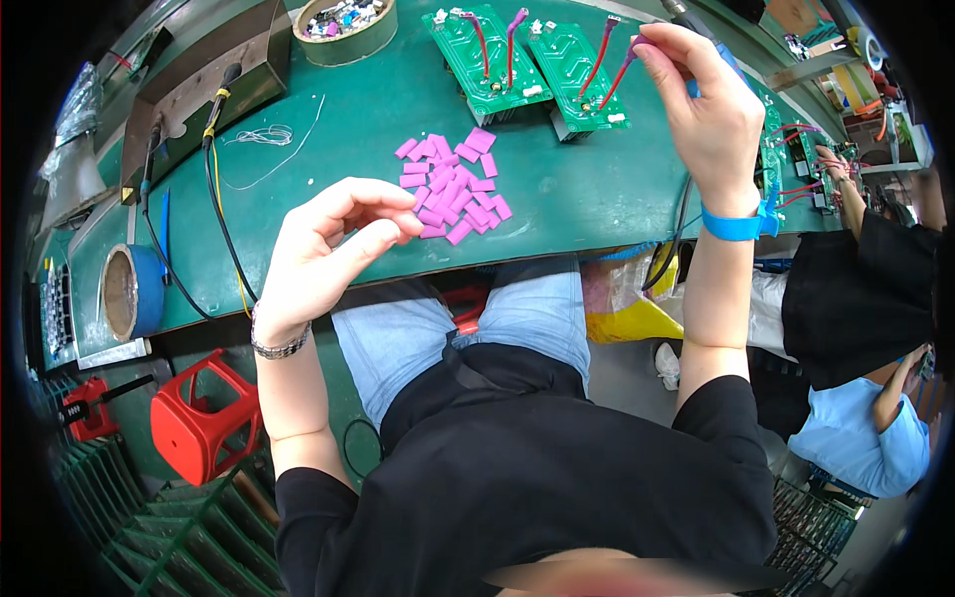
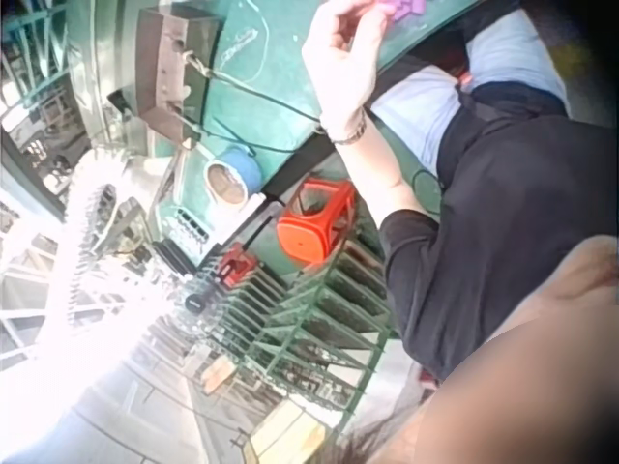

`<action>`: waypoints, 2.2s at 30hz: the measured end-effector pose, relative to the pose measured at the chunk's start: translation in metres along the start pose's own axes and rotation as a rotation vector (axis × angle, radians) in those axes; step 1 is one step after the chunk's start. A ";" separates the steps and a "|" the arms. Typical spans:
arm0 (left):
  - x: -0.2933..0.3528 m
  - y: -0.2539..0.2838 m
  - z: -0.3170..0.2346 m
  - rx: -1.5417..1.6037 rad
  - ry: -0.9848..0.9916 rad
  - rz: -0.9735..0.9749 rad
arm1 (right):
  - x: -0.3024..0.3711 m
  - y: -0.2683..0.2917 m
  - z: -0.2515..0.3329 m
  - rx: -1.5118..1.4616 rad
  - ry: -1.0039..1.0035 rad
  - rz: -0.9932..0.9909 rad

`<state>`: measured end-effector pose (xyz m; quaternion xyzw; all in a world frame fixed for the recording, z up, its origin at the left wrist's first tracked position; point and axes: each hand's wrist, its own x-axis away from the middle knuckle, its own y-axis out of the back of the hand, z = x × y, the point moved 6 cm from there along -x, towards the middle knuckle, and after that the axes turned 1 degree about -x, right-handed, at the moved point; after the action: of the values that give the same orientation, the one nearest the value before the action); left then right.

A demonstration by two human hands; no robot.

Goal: Assemble electronic components onto circuit boards and apply heat shrink tubing.

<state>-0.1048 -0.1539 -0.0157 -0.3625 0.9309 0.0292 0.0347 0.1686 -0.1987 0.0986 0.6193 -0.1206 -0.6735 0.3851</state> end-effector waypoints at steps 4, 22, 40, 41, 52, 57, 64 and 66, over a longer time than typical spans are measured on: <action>0.003 0.002 0.004 0.005 0.014 -0.022 | 0.000 0.000 0.007 0.127 0.094 0.001; 0.017 -0.003 0.009 0.005 0.008 -0.025 | 0.004 0.002 -0.016 -0.088 -0.133 0.051; 0.041 0.001 0.014 0.092 -0.002 -0.067 | -0.037 0.001 -0.039 -0.203 0.088 0.601; 0.043 0.001 0.014 0.095 -0.002 -0.066 | -0.040 0.002 -0.038 -0.201 0.088 0.603; 0.057 -0.001 0.022 0.085 0.003 -0.057 | -0.051 -0.010 -0.009 -0.004 0.047 0.775; 0.057 0.002 0.014 0.050 0.018 -0.036 | -0.006 -0.034 -0.050 -0.084 -0.159 0.797; 0.022 0.012 -0.025 -0.294 0.010 0.057 | 0.045 -0.053 -0.076 -0.254 -0.189 0.593; 0.013 0.014 -0.029 -0.310 -0.001 0.048 | 0.047 -0.052 -0.075 -0.223 -0.346 0.620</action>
<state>-0.1252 -0.1542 0.0125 -0.3410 0.9236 0.1735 -0.0218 0.2216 -0.1716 0.0158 0.3844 -0.2917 -0.6288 0.6097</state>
